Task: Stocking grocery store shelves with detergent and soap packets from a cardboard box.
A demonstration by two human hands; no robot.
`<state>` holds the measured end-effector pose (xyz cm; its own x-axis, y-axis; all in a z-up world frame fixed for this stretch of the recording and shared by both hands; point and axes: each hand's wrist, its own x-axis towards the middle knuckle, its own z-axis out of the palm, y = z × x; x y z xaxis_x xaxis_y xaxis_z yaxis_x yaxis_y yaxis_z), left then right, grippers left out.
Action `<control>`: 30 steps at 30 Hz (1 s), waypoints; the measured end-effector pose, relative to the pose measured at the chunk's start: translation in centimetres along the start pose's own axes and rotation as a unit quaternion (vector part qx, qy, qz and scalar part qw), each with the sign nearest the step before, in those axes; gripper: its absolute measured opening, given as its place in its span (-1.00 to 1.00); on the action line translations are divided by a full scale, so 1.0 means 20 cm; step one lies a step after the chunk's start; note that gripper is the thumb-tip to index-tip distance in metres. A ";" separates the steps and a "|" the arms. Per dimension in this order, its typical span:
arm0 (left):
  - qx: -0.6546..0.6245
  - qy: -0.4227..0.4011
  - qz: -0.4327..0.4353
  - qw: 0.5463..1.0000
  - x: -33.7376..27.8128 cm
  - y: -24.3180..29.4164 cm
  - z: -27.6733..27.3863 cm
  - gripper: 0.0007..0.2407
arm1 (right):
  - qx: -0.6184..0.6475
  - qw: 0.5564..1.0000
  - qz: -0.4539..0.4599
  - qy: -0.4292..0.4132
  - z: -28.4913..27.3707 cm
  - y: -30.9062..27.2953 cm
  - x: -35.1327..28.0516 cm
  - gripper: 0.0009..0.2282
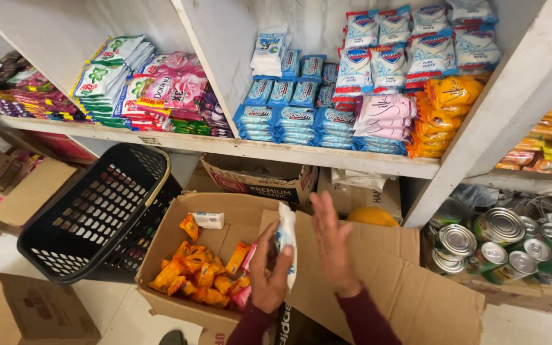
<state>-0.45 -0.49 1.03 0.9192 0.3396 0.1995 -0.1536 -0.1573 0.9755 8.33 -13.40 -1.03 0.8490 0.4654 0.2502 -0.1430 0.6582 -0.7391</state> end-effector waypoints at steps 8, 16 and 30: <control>-0.072 0.071 0.116 0.988 0.07 -0.05 0.07 -0.52 | -0.311 0.936 -0.153 -0.061 0.21 0.17 -0.12 -0.14; -0.518 -0.113 0.009 0.848 0.21 -0.08 -0.07 -0.38 | -0.455 0.855 -0.227 -0.101 0.30 0.09 -0.26 -0.21; 0.218 -0.017 0.299 0.929 0.03 0.14 0.21 -0.28 | -0.092 0.993 -0.011 0.073 -0.10 0.25 -0.21 -0.31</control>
<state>1.27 -4.65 3.50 0.7294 0.0426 0.6828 -0.4854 -0.6711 0.5604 5.07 -13.20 -7.03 0.9177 0.3524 0.1835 -0.0404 0.5422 -0.8393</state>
